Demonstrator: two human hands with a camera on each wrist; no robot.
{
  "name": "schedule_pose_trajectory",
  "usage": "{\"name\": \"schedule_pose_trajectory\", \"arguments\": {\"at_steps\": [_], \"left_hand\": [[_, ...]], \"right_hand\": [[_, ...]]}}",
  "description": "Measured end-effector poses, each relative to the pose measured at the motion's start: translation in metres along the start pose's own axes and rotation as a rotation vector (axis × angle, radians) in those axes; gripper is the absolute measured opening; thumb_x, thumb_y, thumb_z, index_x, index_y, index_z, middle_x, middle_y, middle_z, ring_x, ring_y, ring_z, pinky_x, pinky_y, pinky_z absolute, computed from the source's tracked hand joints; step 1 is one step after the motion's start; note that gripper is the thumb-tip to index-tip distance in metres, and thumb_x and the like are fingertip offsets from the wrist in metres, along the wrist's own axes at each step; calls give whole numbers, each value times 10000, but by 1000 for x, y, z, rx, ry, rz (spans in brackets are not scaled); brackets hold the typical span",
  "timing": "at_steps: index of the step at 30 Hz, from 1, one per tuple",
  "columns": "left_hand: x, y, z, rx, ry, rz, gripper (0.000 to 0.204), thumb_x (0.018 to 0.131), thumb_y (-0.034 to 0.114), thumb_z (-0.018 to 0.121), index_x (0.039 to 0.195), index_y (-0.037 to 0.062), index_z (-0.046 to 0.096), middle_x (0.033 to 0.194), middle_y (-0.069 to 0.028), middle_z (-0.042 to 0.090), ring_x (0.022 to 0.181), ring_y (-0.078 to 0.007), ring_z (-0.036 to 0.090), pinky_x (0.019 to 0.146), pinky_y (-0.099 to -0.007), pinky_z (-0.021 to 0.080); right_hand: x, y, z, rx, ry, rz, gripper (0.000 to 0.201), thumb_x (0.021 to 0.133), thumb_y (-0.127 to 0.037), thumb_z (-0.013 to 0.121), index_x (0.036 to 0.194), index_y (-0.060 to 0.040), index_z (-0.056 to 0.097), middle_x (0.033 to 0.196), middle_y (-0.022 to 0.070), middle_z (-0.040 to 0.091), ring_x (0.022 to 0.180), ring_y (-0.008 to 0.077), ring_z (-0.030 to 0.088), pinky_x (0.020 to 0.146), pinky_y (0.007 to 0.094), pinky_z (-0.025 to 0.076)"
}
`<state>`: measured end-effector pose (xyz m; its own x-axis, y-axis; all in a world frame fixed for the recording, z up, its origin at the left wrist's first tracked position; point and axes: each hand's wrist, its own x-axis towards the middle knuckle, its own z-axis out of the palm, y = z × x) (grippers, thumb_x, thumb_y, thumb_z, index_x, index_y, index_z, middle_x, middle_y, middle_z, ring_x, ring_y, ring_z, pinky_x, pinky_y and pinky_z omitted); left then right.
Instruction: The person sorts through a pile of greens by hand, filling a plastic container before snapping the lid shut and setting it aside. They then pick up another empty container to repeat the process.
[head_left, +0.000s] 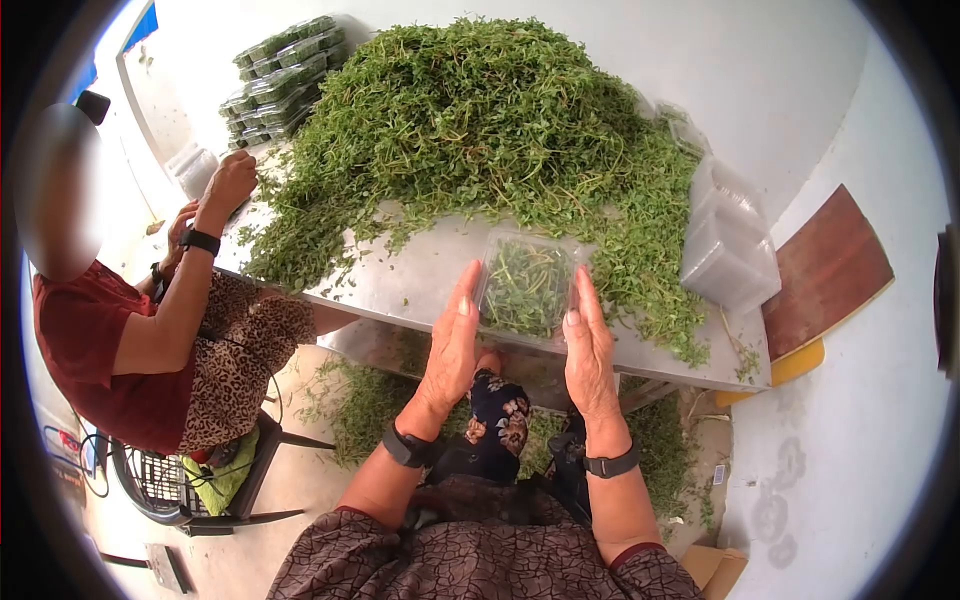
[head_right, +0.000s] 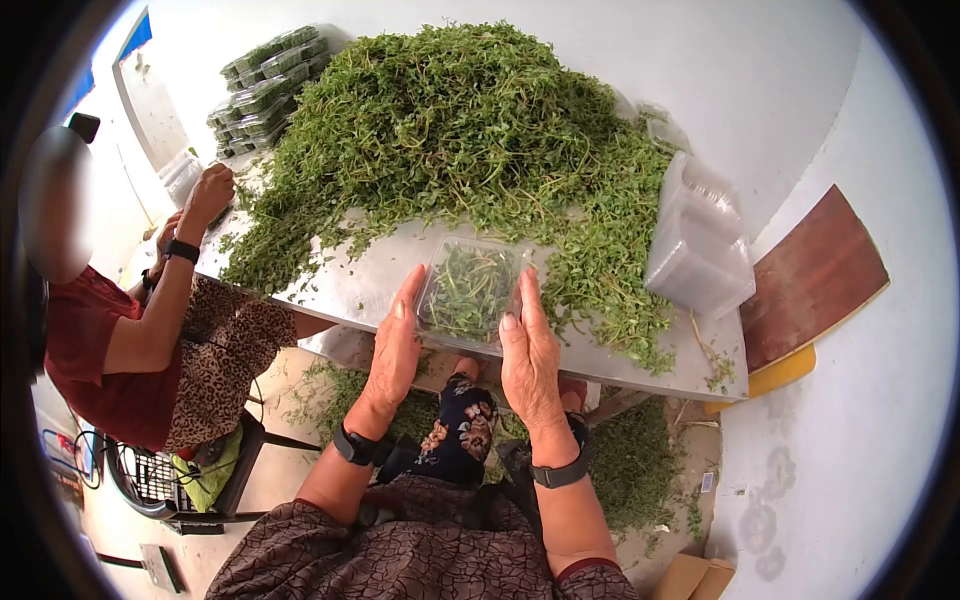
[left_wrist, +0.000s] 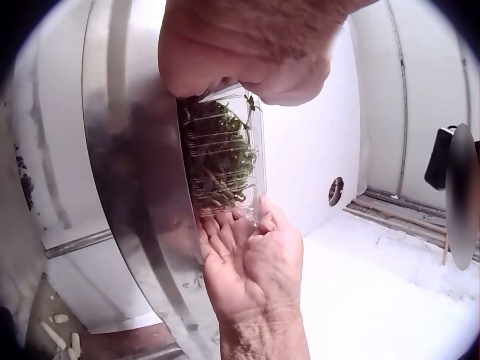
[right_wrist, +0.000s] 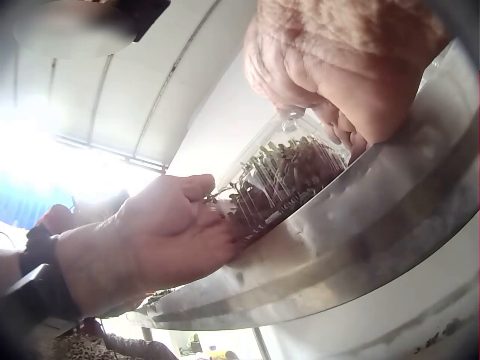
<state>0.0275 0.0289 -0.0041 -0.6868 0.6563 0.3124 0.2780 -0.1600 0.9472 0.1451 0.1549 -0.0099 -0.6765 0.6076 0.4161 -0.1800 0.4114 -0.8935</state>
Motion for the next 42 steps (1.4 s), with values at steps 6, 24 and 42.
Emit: {"name": "schedule_pose_trajectory", "arguments": {"at_steps": [6, 24, 42], "left_hand": [[-3, 0, 1, 57, -7, 69, 517, 997, 265, 336, 1441, -1, 319, 1478, -150, 354, 1392, -253, 280, 1129, -339, 195], [-7, 4, -2, -57, -45, 57, 583, 937, 246, 366, 1445, -30, 290, 1486, -157, 334, 1398, -245, 261, 1138, -345, 169], [-6, -12, -5, -27, -46, 128, 570, 935, 226, 406, 1444, -7, 301, 1488, -156, 337, 1392, -259, 289, 1128, -348, 210]], "right_hand": [[0, 3, -4, -86, -14, -53, 553, 970, -189, 388, 1463, 10, 236, 1511, 196, 269, 1398, 314, 274, 1125, 376, 254], [-4, 0, 1, 116, 15, -17, 548, 971, -102, 371, 1471, 27, 188, 1517, 214, 232, 1412, 291, 230, 1142, 358, 208], [-4, 7, -2, 132, -8, -35, 544, 959, -79, 355, 1465, 41, 195, 1507, 219, 249, 1402, 292, 245, 1135, 358, 216]]}}
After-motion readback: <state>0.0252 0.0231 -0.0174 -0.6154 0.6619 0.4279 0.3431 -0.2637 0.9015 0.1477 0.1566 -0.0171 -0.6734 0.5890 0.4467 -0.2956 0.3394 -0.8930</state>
